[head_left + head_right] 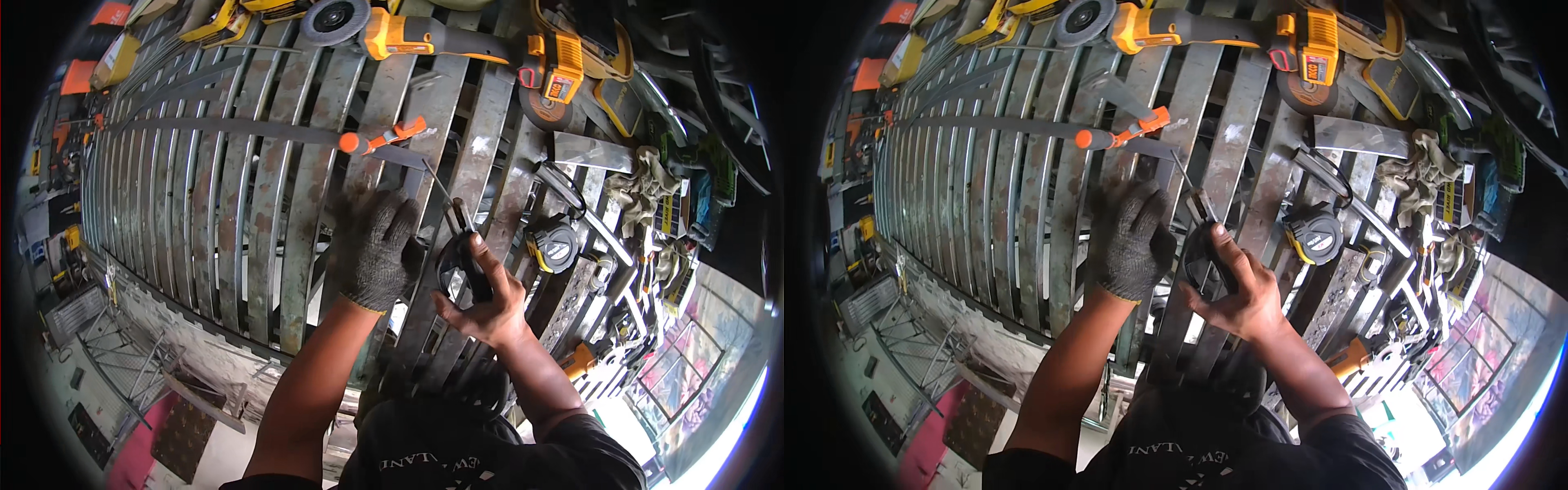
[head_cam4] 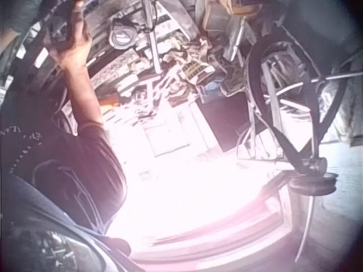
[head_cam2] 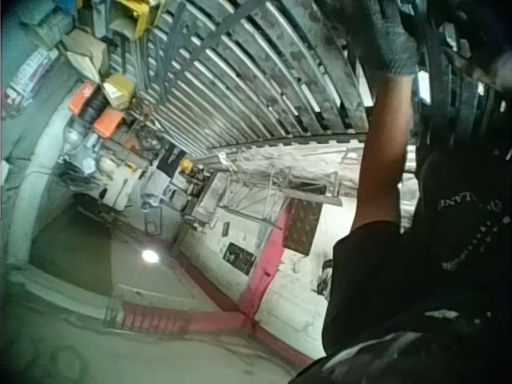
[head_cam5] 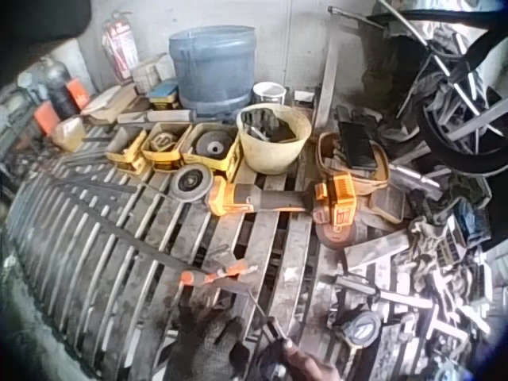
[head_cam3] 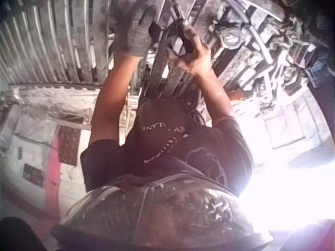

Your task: The person welds metal strips together to form or repair a metal grate, using a welding torch and clamps to hold the pieces on a welding table.

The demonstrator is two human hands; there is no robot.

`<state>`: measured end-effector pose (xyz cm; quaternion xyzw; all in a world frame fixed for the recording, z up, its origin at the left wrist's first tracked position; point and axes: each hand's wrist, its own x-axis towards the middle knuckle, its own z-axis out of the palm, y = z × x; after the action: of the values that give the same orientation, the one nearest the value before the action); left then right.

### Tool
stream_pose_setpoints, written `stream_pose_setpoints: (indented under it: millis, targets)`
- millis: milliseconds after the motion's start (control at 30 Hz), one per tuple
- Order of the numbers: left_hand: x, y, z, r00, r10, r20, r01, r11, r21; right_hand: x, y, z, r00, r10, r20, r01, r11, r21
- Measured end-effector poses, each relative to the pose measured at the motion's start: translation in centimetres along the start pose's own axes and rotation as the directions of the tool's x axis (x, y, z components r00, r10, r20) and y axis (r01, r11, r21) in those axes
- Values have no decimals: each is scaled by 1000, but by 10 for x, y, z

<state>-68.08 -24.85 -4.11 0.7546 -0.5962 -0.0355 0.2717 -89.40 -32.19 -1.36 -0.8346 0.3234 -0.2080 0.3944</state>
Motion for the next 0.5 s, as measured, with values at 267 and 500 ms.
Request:
stream_pose_setpoints:
  millis: [267,500]
  targets:
    - [-5,-1,3,1000,-4,21,3,999,41,7,-4,-4,989,58,139,-52,998,-46]
    - [-4,1,4,1000,4,-18,-3,1000,30,10,-5,-6,992,23,124,-18,999,-42]
